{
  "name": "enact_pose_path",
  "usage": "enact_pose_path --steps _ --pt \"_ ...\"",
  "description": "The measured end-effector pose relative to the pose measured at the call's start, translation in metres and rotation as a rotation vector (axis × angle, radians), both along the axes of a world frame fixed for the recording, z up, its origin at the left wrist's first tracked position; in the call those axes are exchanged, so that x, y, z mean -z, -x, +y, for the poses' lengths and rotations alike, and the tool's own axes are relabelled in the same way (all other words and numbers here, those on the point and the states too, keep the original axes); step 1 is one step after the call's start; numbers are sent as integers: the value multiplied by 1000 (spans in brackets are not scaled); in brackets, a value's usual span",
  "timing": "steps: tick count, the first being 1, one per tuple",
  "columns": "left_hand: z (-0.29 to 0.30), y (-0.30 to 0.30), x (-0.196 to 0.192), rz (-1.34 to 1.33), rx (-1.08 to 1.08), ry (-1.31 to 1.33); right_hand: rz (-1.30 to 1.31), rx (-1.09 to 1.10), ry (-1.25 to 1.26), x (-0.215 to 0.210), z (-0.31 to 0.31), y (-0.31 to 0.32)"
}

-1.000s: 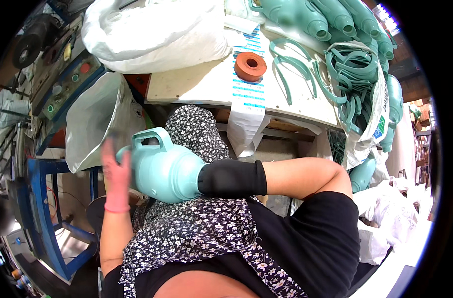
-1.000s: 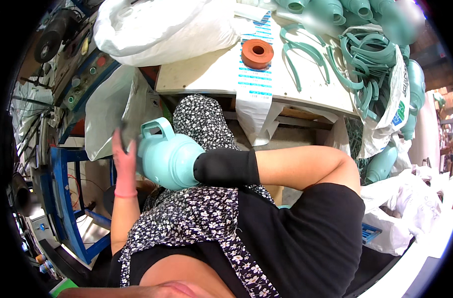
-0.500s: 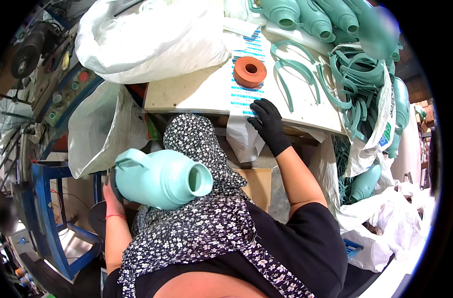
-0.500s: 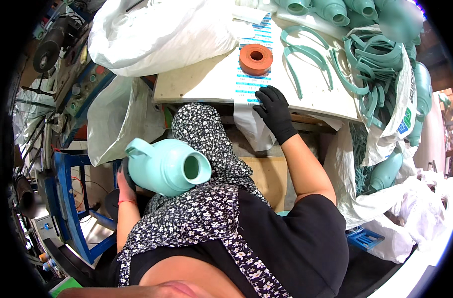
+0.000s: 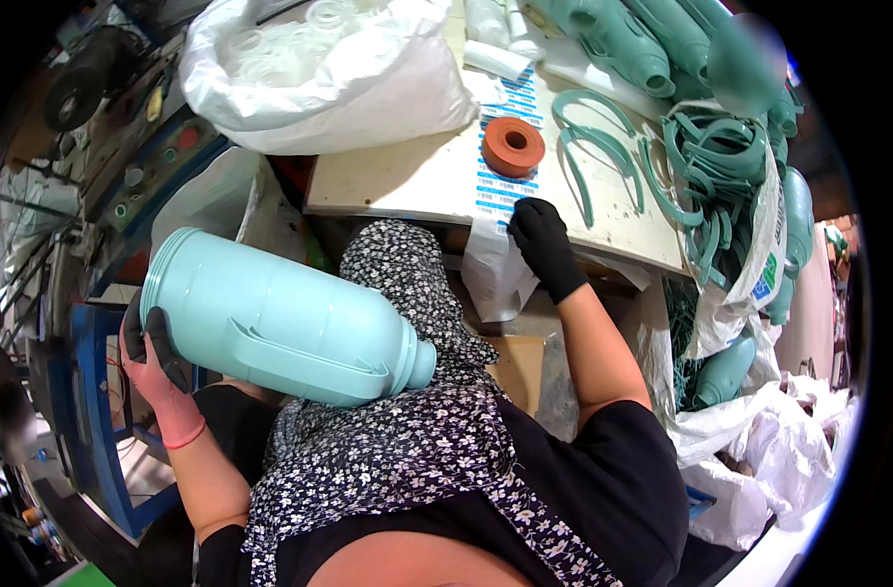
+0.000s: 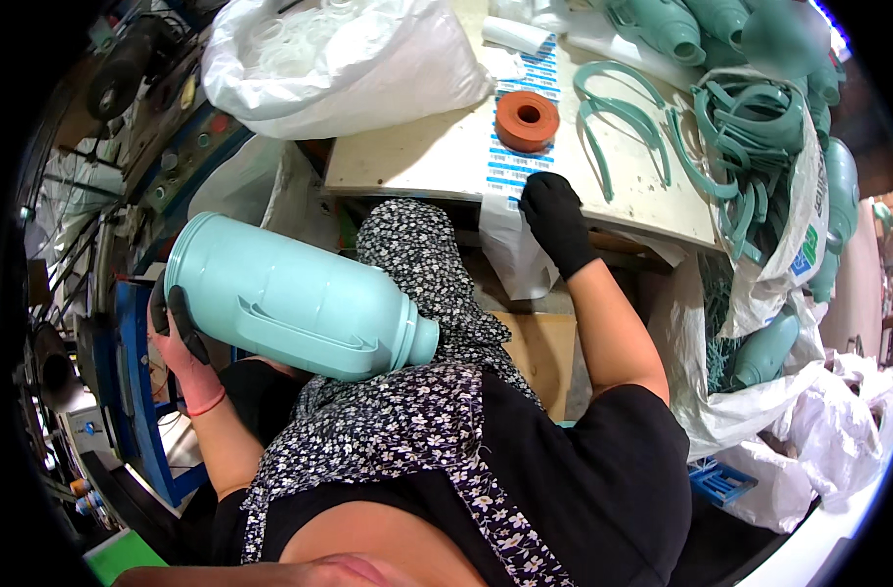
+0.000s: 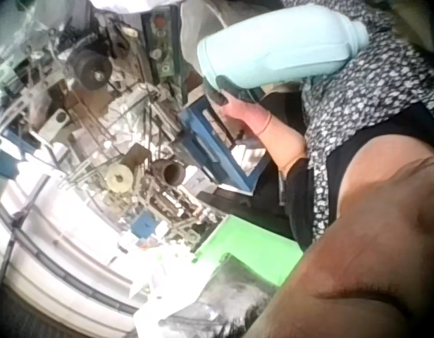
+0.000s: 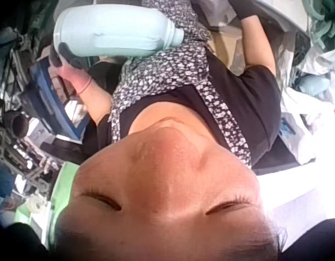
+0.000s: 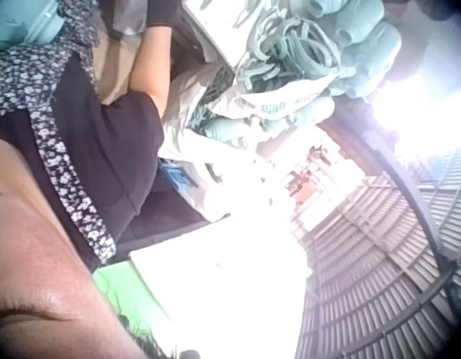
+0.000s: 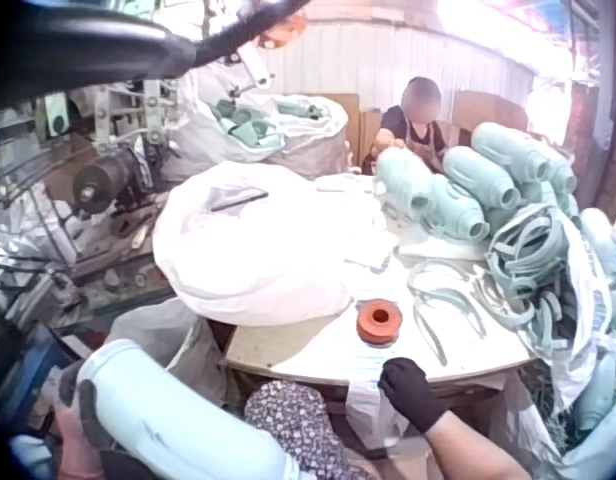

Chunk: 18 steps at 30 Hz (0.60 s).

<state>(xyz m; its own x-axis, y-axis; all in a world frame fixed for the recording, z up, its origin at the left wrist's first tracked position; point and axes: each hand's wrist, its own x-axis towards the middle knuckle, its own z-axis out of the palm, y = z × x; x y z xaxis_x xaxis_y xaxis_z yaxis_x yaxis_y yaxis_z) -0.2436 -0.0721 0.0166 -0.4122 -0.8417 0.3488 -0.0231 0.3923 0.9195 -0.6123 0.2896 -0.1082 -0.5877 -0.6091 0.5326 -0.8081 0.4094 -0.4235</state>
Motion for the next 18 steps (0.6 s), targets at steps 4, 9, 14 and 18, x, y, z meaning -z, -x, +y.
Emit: enact_pose_path --steps 4,9,14,18 --pt "-4 -24 -13 124 67 47 -238 -47 -143 -62 -15 -31" --pt "29 24 -53 -102 198 184 -635 -688 21 -181 -109 -115" --pt "38 25 -64 -47 244 235 -179 -972 -19 -200 -177 -149" --pt "45 11 -68 -133 179 219 -68 -796 -154 -204 -193 -162"
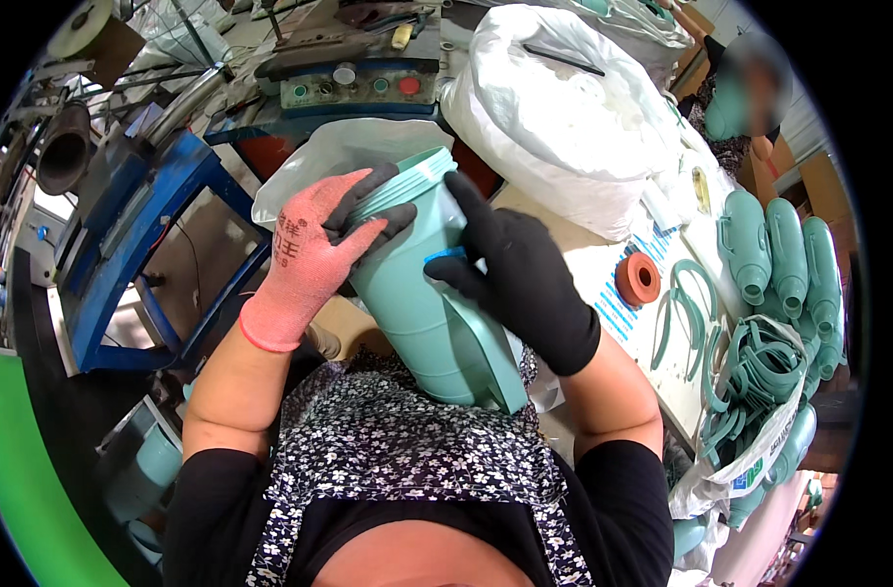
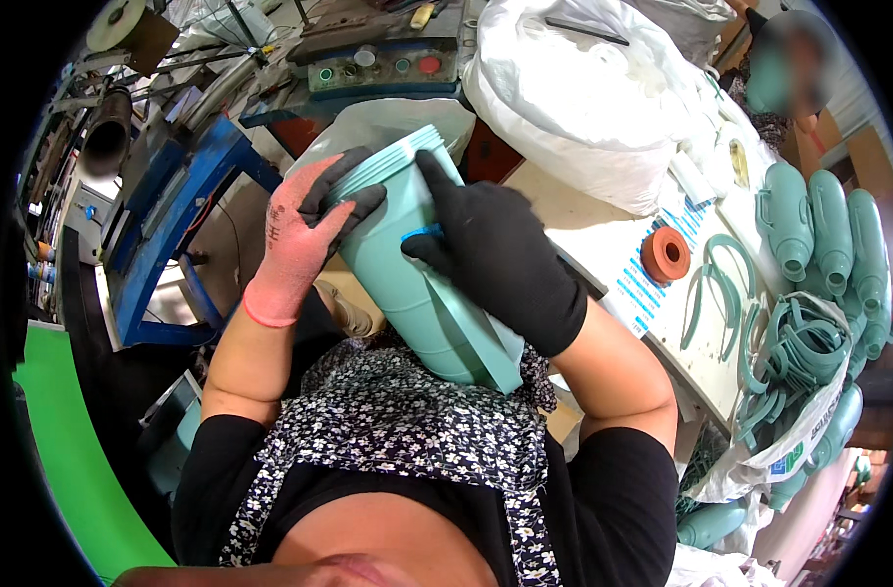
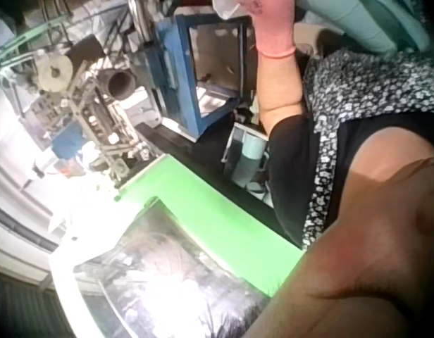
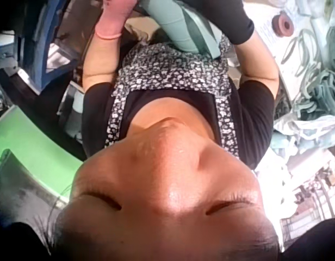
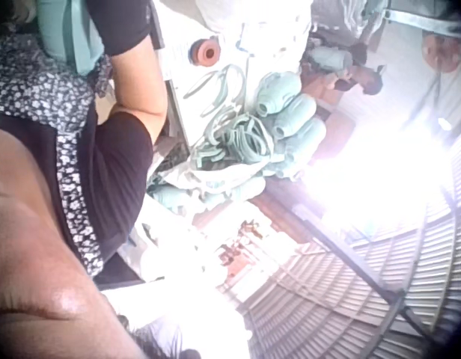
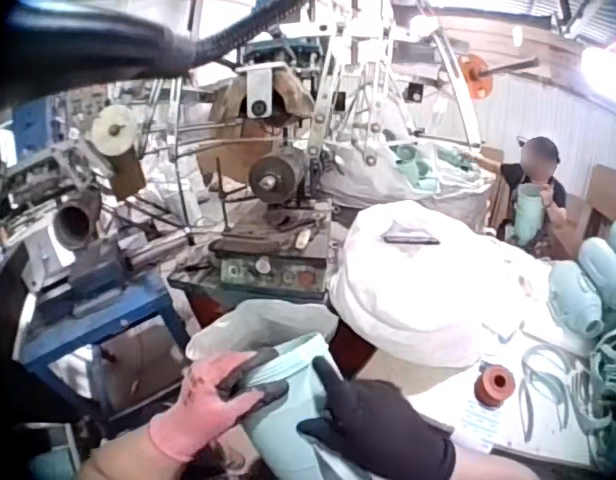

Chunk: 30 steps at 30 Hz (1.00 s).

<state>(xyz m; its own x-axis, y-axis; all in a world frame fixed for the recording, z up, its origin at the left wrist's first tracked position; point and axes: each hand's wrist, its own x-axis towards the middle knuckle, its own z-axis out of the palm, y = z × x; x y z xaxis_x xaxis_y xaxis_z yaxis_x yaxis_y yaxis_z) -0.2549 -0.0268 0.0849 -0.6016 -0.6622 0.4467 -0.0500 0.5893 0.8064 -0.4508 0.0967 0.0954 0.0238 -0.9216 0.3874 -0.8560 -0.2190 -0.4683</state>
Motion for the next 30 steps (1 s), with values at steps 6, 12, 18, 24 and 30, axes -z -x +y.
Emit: enact_pose_path --steps 6,12,18,24,30 --pt "-8 -42 15 386 -145 -257 -351 62 -104 37 61 5" --pt "5 -66 63 115 -342 -164 253 224 276 66 68 11" --pt "-33 -70 31 154 4 16 295 -222 857 51 23 -22" --pt "1 6 -27 -119 283 -279 101 -505 810 59 25 -41" --pt "5 -13 -11 96 82 -282 -318 886 313 146 120 214"
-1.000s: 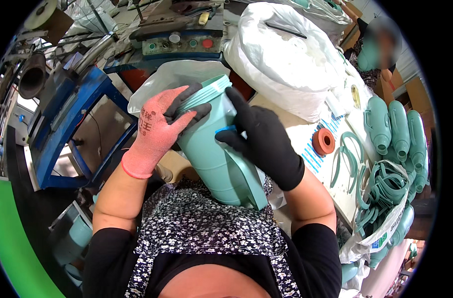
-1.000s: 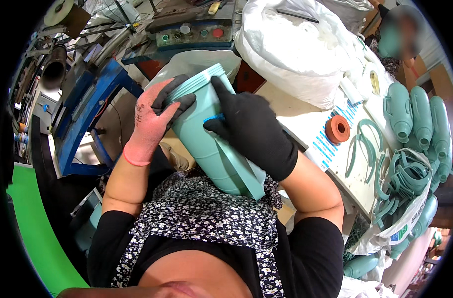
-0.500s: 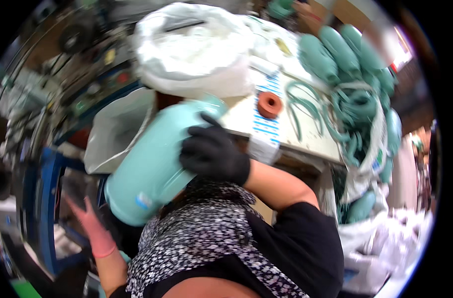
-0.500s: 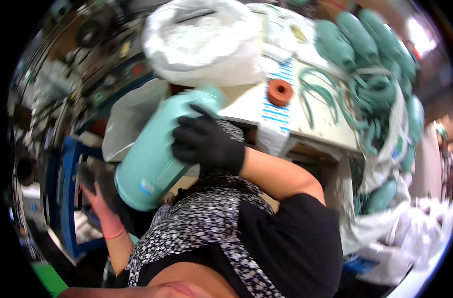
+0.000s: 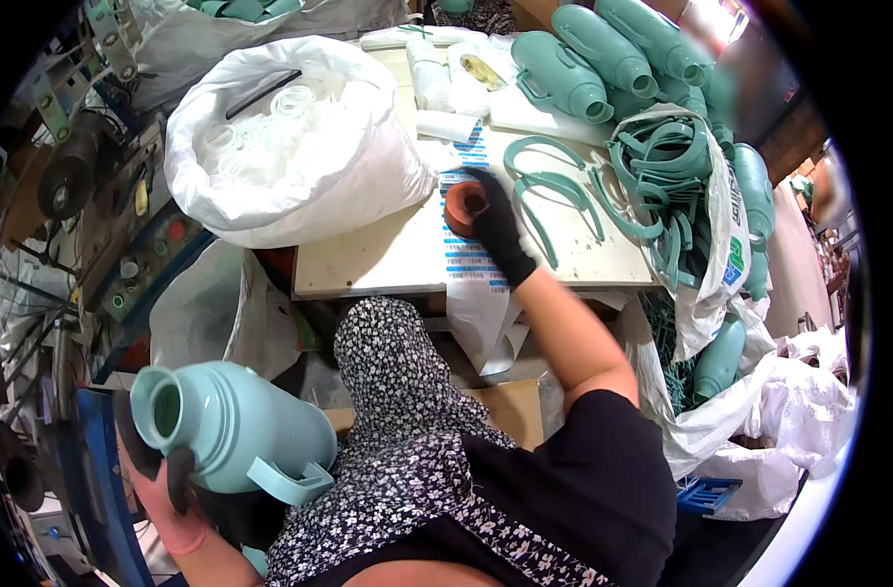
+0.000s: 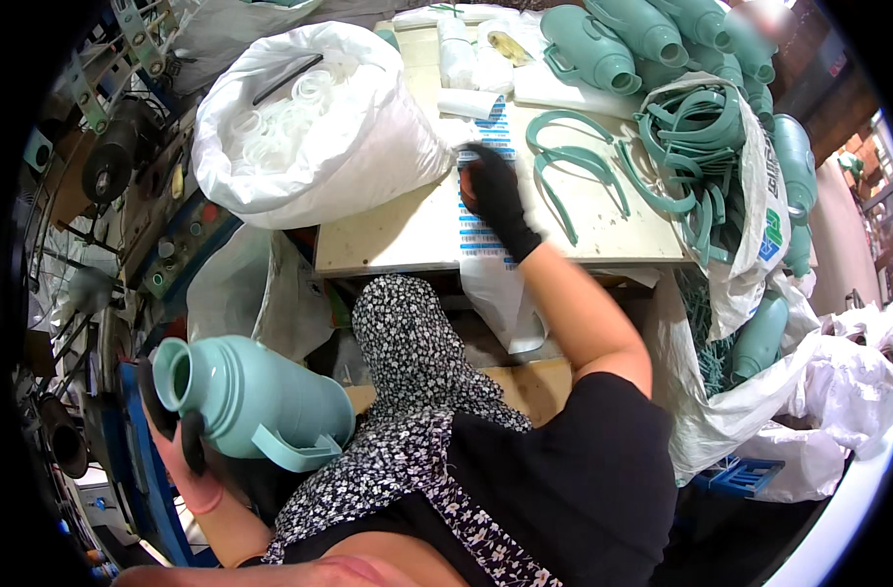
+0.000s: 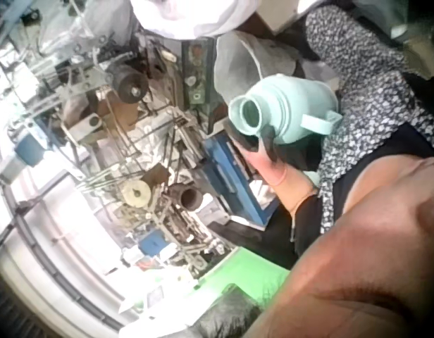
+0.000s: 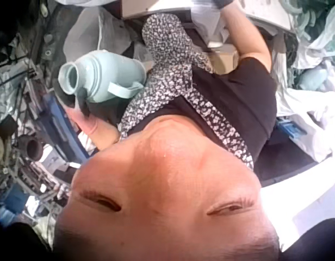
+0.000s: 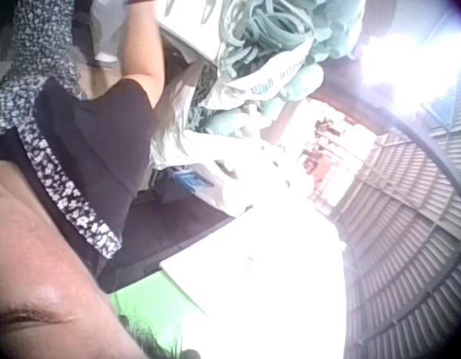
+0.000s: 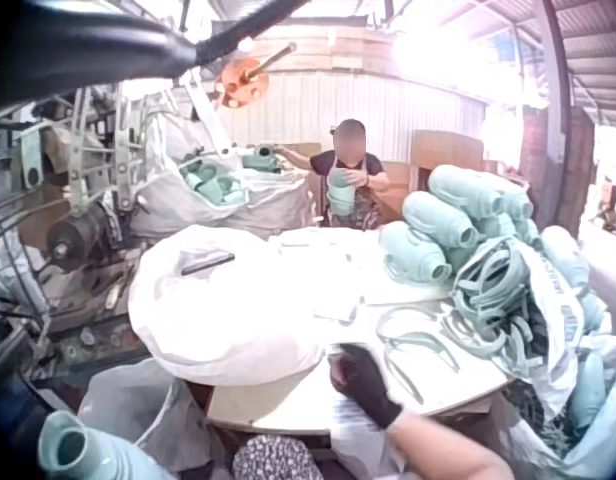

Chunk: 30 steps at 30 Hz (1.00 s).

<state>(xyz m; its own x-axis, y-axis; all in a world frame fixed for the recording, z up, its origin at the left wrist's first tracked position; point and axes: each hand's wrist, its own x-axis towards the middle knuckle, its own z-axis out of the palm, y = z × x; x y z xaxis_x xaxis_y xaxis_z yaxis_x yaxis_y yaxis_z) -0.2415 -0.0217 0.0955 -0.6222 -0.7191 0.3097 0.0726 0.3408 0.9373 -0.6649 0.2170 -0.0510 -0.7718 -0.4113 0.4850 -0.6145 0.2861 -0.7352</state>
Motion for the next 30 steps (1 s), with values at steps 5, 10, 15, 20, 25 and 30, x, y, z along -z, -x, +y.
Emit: enact_pose_path --steps 5,10,15,20,25,30 --pt "-19 -31 51 -46 53 -28 221 707 -901 51 118 126" --pt "-2 -34 61 0 -73 -113 495 500 -377 43 108 132" --pt "6 -49 58 109 93 116 -6 111 522 -46 14 -23" --pt "18 -53 49 102 85 170 -488 -832 718 -90 -91 -190" --pt "28 -84 61 224 43 510 -1547 -834 652 -96 -156 -268" --pt "38 -70 70 206 92 561 -1468 -945 409 -72 -156 -255"
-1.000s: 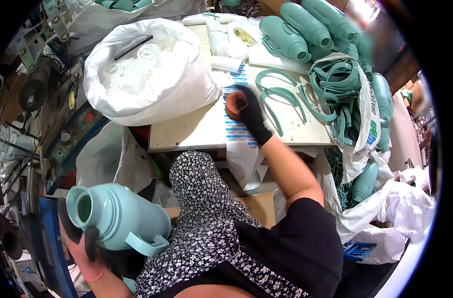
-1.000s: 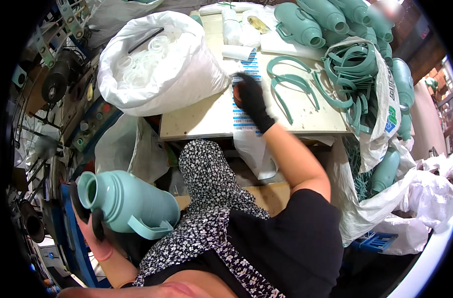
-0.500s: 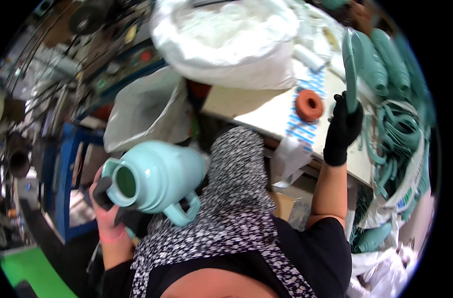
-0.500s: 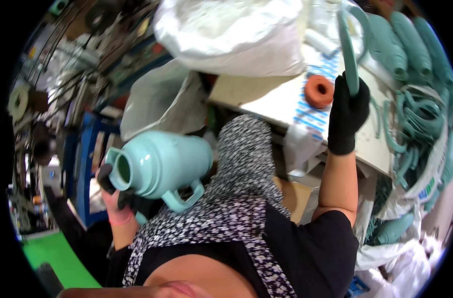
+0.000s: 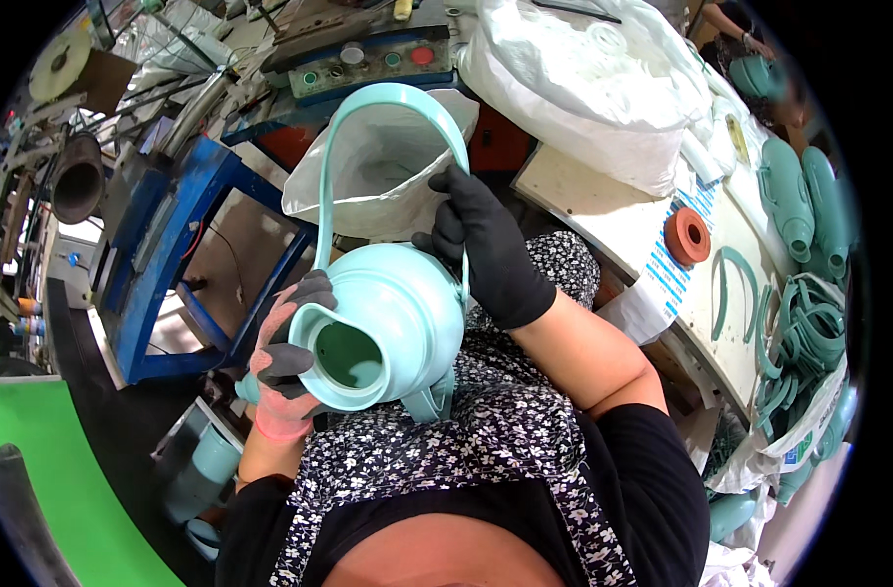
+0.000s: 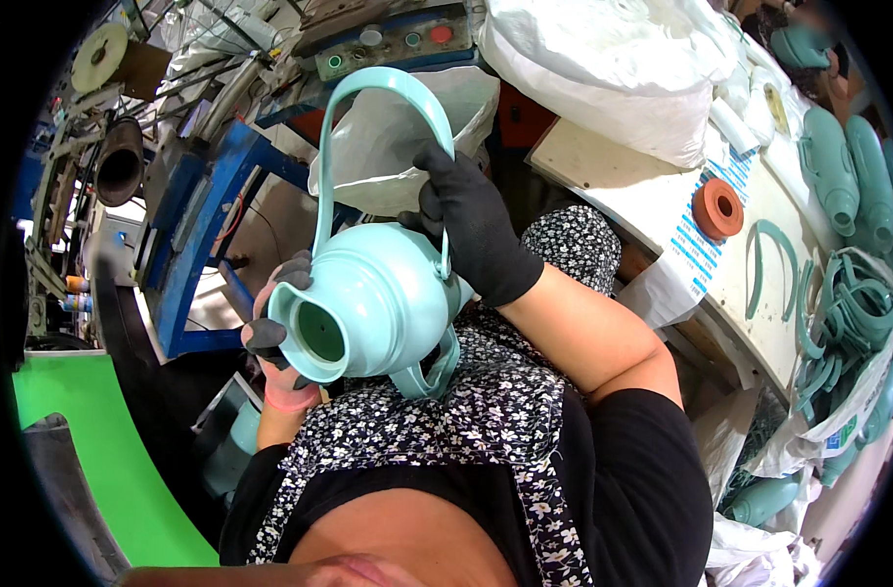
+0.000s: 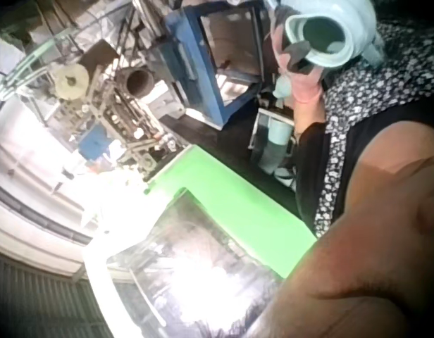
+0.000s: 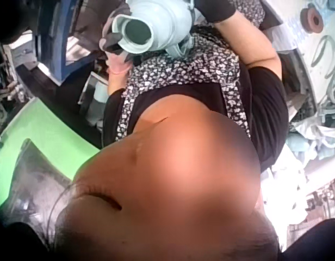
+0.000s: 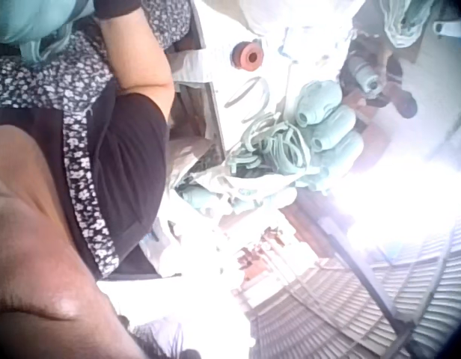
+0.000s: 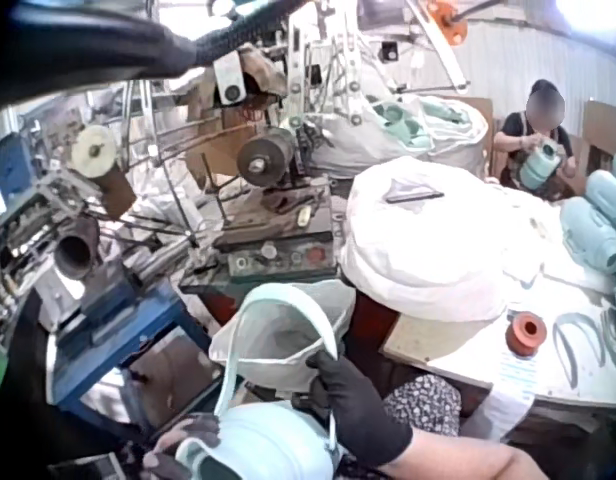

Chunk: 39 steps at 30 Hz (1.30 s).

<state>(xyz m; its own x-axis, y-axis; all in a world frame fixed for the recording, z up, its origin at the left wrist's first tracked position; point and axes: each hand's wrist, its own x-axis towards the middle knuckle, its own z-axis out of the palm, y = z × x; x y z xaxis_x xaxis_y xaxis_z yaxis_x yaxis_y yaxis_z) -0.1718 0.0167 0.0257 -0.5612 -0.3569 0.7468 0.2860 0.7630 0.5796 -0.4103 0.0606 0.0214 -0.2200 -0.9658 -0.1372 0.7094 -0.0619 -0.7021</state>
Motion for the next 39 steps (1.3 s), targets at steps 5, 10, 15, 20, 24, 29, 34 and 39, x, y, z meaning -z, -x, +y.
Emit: enact_pose_path --steps 5,10,15,20,24,29,34,39 --pt "-7 1 2 31 176 -161 404 25 33 -14 4 -17" --pt "-23 27 14 308 119 -844 33 -63 27 18 2 8" --pt "-23 40 16 31 98 -1398 311 75 -55 33 20 11" --pt "-16 38 37 37 189 -1346 203 63 -182 37 30 20" --pt "-8 43 31 20 146 -1265 934 106 -97 45 33 28" --pt "-30 47 22 -23 77 -1152 1086 247 159 19 46 10" --pt "-28 68 2 -30 -221 -1041 1427 122 717 -14 64 -6" --pt "-19 89 -4 -70 -300 -225 1338 225 230 -5 90 15"
